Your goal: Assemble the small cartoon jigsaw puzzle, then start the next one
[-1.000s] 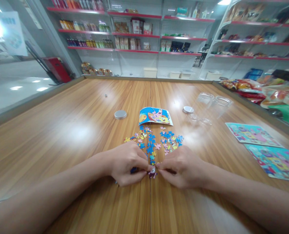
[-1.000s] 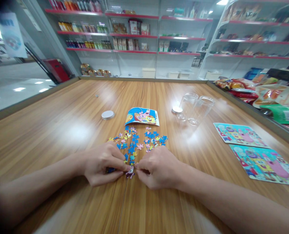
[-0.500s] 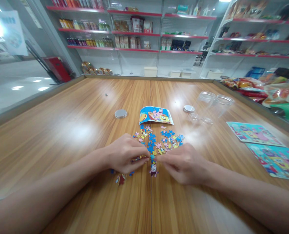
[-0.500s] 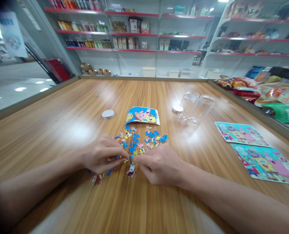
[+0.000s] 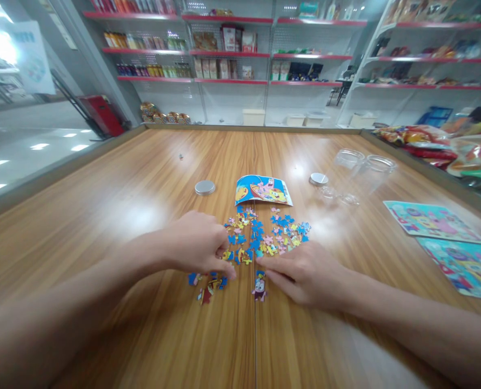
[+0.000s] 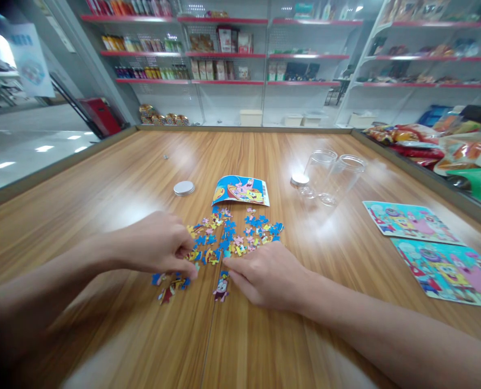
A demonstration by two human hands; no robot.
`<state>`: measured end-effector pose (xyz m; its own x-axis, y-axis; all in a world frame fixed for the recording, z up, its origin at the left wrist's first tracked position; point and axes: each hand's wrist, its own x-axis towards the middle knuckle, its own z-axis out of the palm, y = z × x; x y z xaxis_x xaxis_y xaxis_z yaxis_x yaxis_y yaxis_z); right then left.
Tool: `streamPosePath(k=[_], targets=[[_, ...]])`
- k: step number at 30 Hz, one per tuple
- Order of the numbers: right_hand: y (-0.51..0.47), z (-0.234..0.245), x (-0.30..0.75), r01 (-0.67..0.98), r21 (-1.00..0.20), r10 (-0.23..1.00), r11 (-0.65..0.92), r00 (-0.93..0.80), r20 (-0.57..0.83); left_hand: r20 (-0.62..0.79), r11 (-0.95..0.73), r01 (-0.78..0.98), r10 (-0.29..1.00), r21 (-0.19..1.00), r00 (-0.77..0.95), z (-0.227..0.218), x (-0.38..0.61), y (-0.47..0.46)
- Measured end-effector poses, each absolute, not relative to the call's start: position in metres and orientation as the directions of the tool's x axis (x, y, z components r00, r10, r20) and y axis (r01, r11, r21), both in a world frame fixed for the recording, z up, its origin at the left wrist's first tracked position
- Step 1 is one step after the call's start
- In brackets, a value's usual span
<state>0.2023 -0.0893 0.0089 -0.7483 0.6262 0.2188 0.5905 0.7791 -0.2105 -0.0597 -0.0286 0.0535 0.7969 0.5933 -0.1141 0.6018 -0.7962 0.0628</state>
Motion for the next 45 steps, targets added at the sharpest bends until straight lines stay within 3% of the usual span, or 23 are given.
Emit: streamPosePath(k=[4, 7, 11, 18, 25, 30, 33, 45], targets=[[-0.09, 0.01, 0.202, 0.608, -0.239, 0.652, 0.757, -0.72, 0.236, -0.22, -0.759, 0.652, 0.635, 0.007, 0.741, 0.068, -0.071, -0.039], [-0.092, 0.01, 0.202, 0.529, -0.262, 0.586, 0.807, -0.77, 0.252, -0.277, -0.71, 0.703, 0.685, -0.045, 0.674, 0.068, -0.071, -0.043], [-0.094, 0.007, 0.203, 0.471, -0.202, 0.512, 0.859, -0.805, 0.3, -0.318, -0.64, 0.768, 0.732, -0.02, 0.602, 0.067, -0.06, -0.043], [-0.095, 0.008, 0.2, 0.53, -0.193, 0.564, 0.826, -0.791, 0.237, -0.117, -0.718, 0.696, 0.694, -0.026, 0.711, 0.056, -0.061, -0.037], [-0.092, 0.004, 0.201, 0.622, -0.201, 0.653, 0.757, -0.71, 0.264, -0.142, -0.688, 0.72, 0.725, -0.094, 0.674, 0.058, -0.056, -0.042], [-0.092, 0.002, 0.201, 0.603, -0.226, 0.644, 0.765, -0.72, 0.259, -0.001, -0.895, 0.445, 0.445, 0.026, 0.896, 0.056, -0.041, -0.058], [-0.092, 0.003, 0.201, 0.615, -0.234, 0.658, 0.753, -0.706, 0.262, 0.107, -0.937, 0.345, 0.349, 0.054, 0.931, 0.042, -0.041, -0.054], [-0.091, 0.003, 0.202, 0.63, -0.225, 0.669, 0.743, -0.688, 0.282, 0.127, -0.9, 0.386, 0.415, 0.204, 0.901, 0.009, -0.056, -0.024]])
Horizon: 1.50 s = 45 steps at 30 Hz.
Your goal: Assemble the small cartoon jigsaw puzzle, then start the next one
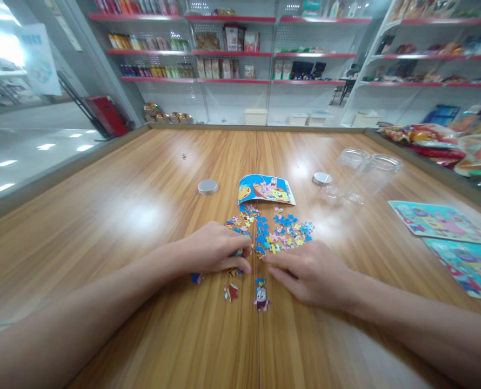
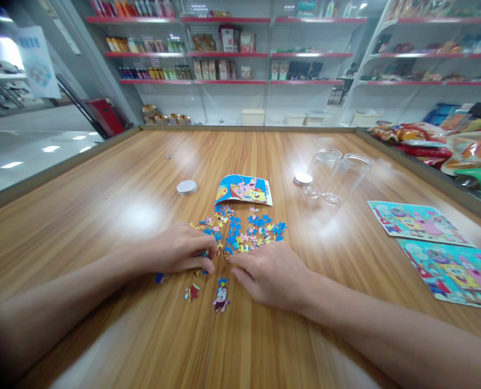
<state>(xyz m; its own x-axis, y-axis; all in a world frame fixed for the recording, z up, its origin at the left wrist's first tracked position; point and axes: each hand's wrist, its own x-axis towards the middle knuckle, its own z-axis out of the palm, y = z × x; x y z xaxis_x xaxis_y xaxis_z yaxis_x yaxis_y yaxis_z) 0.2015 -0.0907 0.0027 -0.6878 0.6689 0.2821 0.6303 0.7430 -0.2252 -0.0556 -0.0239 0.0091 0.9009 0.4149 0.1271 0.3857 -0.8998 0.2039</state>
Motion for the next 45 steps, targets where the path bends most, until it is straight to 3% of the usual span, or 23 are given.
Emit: streamPosePath(k=[9, 19, 25, 29, 37, 45], targets=[[-0.09, 0.002, 0.203, 0.615, -0.246, 0.662, 0.749, -0.693, 0.284, 0.066, -0.887, 0.368, 0.4, 0.28, 0.914, 0.021, -0.055, -0.026], [-0.091, 0.001, 0.204, 0.638, -0.222, 0.675, 0.737, -0.676, 0.295, 0.143, -0.917, 0.368, 0.389, 0.154, 0.91, 0.013, -0.055, -0.025], [-0.091, 0.003, 0.205, 0.648, -0.218, 0.683, 0.73, -0.675, 0.279, 0.387, -0.985, 0.168, 0.173, 0.046, 0.906, 0.004, -0.055, -0.031], [-0.091, 0.004, 0.204, 0.682, -0.211, 0.714, 0.7, -0.66, 0.235, 0.413, -0.999, 0.015, 0.026, 0.03, 0.91, 0.007, -0.05, -0.042], [-0.09, 0.004, 0.204, 0.716, -0.214, 0.747, 0.665, -0.628, 0.218, 0.342, -0.988, 0.063, 0.109, 0.142, 0.933, 0.004, -0.05, -0.04], [-0.093, 0.012, 0.204, 0.751, -0.248, 0.788, 0.613, -0.606, 0.113, 0.33, -0.985, 0.112, 0.149, 0.129, 0.932, 0.0, -0.053, -0.035]])
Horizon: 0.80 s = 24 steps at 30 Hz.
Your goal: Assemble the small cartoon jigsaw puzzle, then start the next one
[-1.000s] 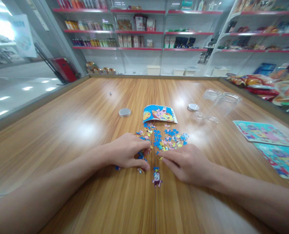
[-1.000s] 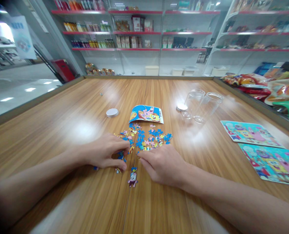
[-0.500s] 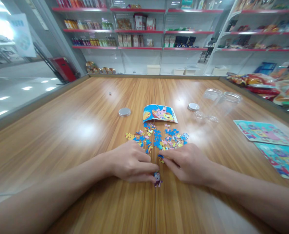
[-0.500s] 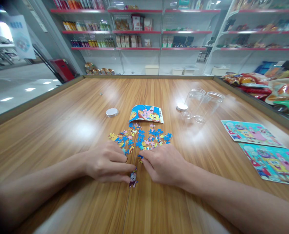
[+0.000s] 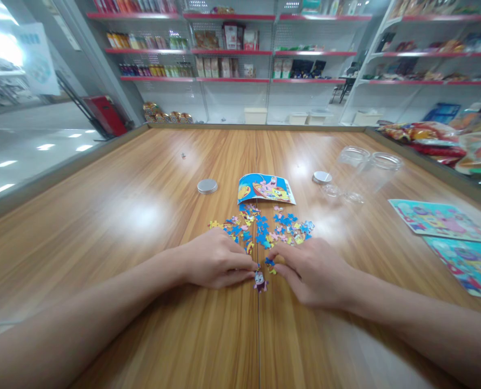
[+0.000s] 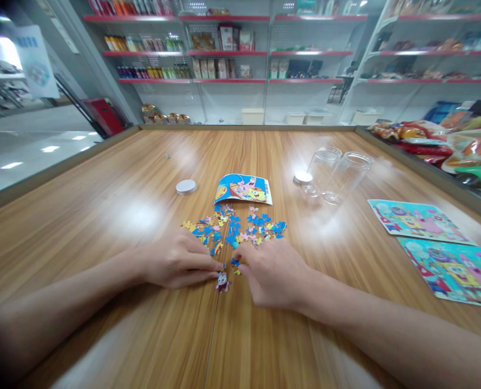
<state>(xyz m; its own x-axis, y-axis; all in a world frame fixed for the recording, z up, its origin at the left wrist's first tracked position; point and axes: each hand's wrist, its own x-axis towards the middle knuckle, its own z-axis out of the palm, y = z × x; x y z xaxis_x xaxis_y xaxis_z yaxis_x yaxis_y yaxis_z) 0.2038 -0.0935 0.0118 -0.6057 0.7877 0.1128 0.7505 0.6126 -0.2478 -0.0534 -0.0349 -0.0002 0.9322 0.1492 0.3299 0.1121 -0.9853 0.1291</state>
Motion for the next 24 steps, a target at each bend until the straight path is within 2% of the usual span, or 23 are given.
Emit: streamPosePath(k=[8, 13, 18, 24], targets=[[-0.094, 0.015, 0.204, 0.768, -0.241, 0.8, 0.593, -0.596, 0.07, 0.349, -0.987, 0.147, 0.159, 0.059, 0.924, -0.001, -0.054, -0.032], [-0.095, 0.015, 0.204, 0.762, -0.245, 0.794, 0.599, -0.604, 0.062, 0.389, -0.995, 0.104, 0.099, 0.01, 0.916, 0.003, -0.055, -0.034], [-0.094, 0.013, 0.204, 0.754, -0.234, 0.785, 0.614, -0.615, 0.079, 0.322, -0.997, 0.062, 0.073, 0.046, 0.944, 0.009, -0.053, -0.039], [-0.094, 0.014, 0.204, 0.754, -0.213, 0.78, 0.622, -0.619, 0.087, 0.272, -0.986, 0.092, 0.127, 0.138, 0.954, 0.01, -0.053, -0.041]])
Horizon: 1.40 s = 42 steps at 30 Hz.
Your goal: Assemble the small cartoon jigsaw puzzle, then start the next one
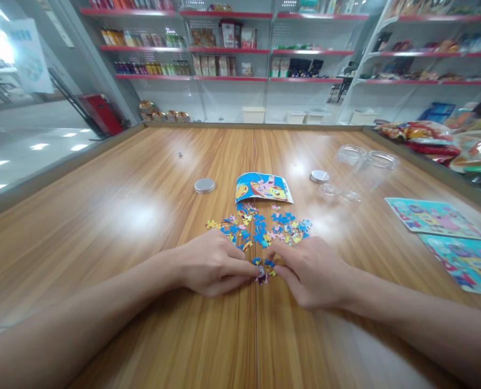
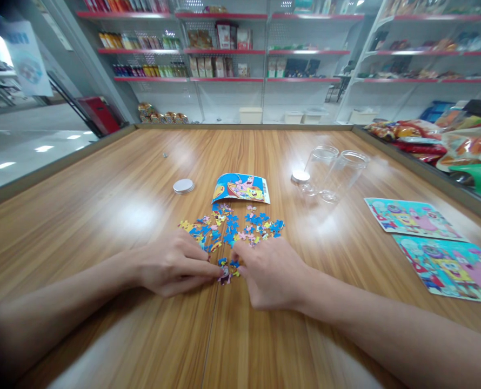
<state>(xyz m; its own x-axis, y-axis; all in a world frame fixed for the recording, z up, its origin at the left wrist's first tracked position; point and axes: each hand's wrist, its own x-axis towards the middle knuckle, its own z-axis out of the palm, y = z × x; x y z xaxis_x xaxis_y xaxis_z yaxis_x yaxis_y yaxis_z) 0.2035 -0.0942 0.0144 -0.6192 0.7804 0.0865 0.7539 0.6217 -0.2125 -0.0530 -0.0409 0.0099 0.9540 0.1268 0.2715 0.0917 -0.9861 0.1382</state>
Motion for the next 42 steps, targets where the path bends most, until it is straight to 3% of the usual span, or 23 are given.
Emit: streamPosePath(k=[12, 42], targets=[[-0.0952, 0.0152, 0.2035, 0.757, -0.232, 0.786, 0.611, -0.615, 0.067, 0.275, -0.975, 0.075, 0.133, 0.211, 0.952, 0.0109, -0.0528, -0.0392], [-0.096, 0.0171, 0.2019, 0.708, -0.266, 0.747, 0.654, -0.66, 0.08, 0.313, -0.987, 0.101, 0.135, 0.123, 0.94, 0.0048, -0.0523, -0.04]])
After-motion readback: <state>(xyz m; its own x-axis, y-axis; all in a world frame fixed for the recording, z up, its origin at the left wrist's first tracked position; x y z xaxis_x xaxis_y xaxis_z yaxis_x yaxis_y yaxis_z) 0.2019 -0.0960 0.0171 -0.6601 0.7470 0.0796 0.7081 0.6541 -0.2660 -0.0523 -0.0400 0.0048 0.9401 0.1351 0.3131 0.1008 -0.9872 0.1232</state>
